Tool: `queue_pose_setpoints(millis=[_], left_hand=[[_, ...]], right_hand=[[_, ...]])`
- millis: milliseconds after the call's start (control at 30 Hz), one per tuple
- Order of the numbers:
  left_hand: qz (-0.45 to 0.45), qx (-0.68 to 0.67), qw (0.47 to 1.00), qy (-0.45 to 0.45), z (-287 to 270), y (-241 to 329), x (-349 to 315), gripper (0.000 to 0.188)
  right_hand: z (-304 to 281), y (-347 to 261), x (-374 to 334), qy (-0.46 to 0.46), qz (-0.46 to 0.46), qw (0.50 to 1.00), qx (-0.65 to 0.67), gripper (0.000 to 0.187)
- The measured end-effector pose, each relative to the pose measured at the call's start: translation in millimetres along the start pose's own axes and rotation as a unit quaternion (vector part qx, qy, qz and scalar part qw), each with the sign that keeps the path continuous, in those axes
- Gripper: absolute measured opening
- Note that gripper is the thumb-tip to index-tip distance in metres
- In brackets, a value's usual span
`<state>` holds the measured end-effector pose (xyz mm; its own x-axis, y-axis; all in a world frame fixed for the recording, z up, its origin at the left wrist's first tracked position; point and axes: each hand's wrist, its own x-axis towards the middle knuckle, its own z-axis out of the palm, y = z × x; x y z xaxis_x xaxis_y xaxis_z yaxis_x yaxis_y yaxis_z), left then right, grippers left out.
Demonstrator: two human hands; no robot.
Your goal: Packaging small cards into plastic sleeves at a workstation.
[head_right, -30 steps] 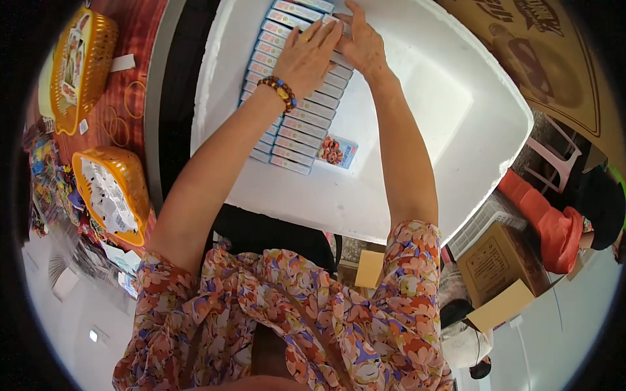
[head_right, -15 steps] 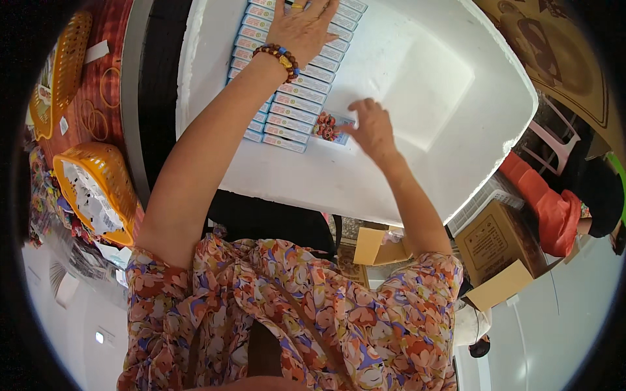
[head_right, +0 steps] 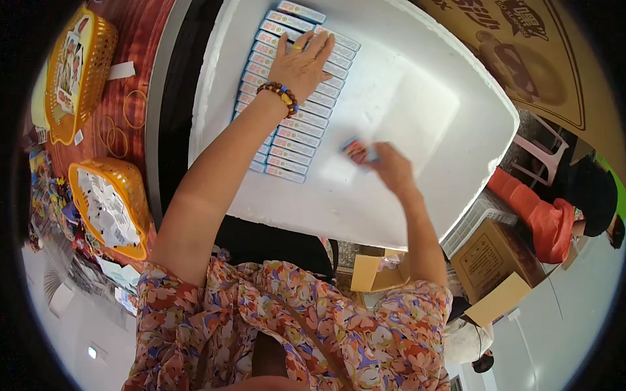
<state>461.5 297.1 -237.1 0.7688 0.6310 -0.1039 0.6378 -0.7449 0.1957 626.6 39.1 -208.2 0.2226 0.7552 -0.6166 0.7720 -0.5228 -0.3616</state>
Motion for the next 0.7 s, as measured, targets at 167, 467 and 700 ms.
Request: queue_pose_setpoints(millis=[167, 467, 700], left_hand=[[-0.007, 0.013, 1.000, -0.010, -7.5, 2.0, 0.8, 0.067], [-0.007, 0.014, 0.999, -0.028, -7.5, 4.4, 1.8, 0.068], [-0.007, 0.010, 1.000, -0.021, -2.8, 0.5, -1.8, 0.068]], right_hand=[[-84.2, -10.1, 56.1, 0.318, -0.051, 0.946, 0.028, 0.036], [-94.6, -81.2, 168.6, 0.365, -0.161, 0.911, -0.108, 0.028], [-81.1, -83.4, 191.5, 0.365, -0.197, 0.907, -0.067, 0.029]])
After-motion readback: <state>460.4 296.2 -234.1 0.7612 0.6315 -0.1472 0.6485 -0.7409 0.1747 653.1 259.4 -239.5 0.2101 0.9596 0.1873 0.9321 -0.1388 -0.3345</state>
